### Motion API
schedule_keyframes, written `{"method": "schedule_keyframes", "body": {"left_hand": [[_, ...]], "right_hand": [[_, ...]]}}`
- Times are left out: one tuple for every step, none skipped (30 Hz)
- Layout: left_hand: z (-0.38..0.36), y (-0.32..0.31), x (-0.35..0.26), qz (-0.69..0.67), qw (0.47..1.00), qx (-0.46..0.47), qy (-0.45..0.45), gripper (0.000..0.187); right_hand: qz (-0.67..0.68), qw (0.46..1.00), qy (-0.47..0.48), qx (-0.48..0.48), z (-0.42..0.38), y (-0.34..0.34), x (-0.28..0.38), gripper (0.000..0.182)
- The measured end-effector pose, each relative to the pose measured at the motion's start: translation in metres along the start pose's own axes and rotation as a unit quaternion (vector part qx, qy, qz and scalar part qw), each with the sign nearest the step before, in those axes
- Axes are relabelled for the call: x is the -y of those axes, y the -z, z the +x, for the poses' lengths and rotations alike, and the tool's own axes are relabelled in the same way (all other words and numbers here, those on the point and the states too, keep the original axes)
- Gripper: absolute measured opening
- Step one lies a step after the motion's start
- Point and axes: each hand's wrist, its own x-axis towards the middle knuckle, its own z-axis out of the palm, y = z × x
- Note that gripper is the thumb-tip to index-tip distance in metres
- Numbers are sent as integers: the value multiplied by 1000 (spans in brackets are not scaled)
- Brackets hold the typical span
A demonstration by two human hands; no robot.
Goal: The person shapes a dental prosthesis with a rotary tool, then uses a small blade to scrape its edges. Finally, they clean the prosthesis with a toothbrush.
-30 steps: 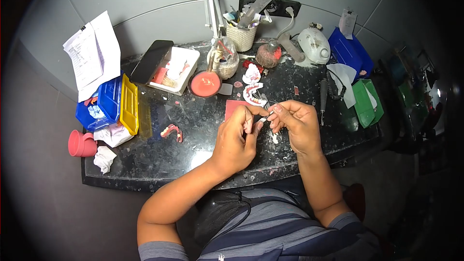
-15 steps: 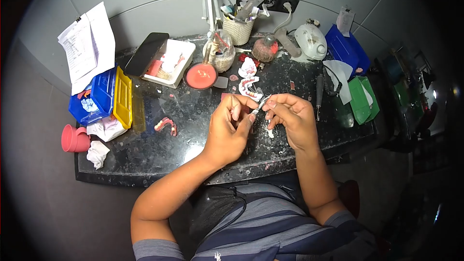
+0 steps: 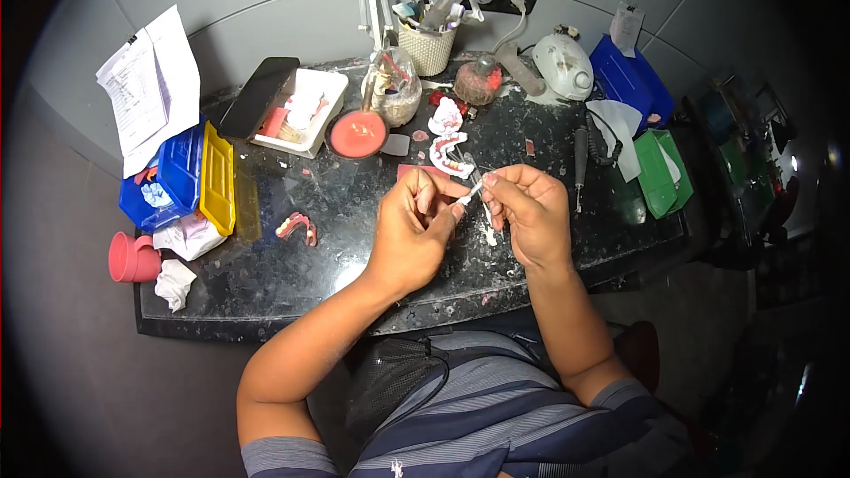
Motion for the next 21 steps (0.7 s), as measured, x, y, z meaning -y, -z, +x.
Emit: {"method": "schedule_keyframes", "body": {"left_hand": [[0, 0, -1, 1, 1000, 4, 6, 35], [0, -1, -2, 1, 1000, 3, 8, 35], [-1, -3, -3, 2, 1000, -5, 8, 33], [-1, -4, -4, 3, 1000, -14, 7, 32], [-2, -3, -5, 2, 1000, -16, 8, 32], [-1, -3, -6, 13, 1000, -19, 18, 32], [-1, -2, -6, 24, 999, -22, 28, 33], [-1, -1, -8, 22, 999, -23, 28, 33], [0, 0, -11, 15, 999, -20, 40, 33], [-1, 1, -11, 8, 998, -17, 53, 33], [-1, 2, -9, 5, 998, -19, 54, 33], [-1, 1, -7, 7, 1000, -22, 20, 33], [-2, 2, -5, 11, 1000, -25, -15, 33], [-1, 3, -4, 10, 999, -26, -15, 33], [-1, 4, -3, 35, 999, -27, -28, 33], [0, 5, -3, 60, 997, -27, -41, 32], [-1, 5, -3, 59, 997, -27, -43, 32], [-1, 4, -3, 90, 995, -33, -30, 31], [-2, 4, -3, 121, 992, -39, -17, 30], [-2, 4, 0, 120, 992, -39, -18, 30], [-2, 3, 3, 122, 991, -48, -33, 29]], "right_hand": [[-3, 1000, 4, -4, 0, 0, -1, 6], [-5, 1000, 8, -8, 0, -1, -2, 6], [-6, 1000, 7, -8, 0, -1, -2, 6], [-12, 1000, 11, -5, 1, 0, -3, 7], [-18, 1000, 16, -2, 1, -1, -4, 7], [-19, 1000, 15, -1, 0, -2, -4, 7], [-39, 999, 26, -12, -3, -3, -5, 8], [-60, 997, 38, -23, -4, -5, -6, 8], [-63, 997, 38, -22, -4, -6, -5, 8], [-58, 998, 32, -19, -4, -7, -6, 8], [-53, 998, 26, -16, -4, -8, -6, 8], [-56, 998, 24, -14, -4, -9, -6, 8], [-52, 998, 22, -15, -4, -11, -6, 8], [-47, 999, 20, -16, -4, -12, -5, 8], [-49, 998, 20, -16, -4, -12, -5, 8], [-40, 999, 15, -15, -4, -12, -5, 9], [-31, 999, 10, -14, -3, -12, -5, 9], [-33, 999, 11, -13, -3, -12, -6, 9], [-22, 999, 3, -25, -2, -12, -9, 9], [-11, 999, -4, -36, -1, -13, -11, 9], [-12, 999, -3, -35, -2, -13, -13, 9]]}}
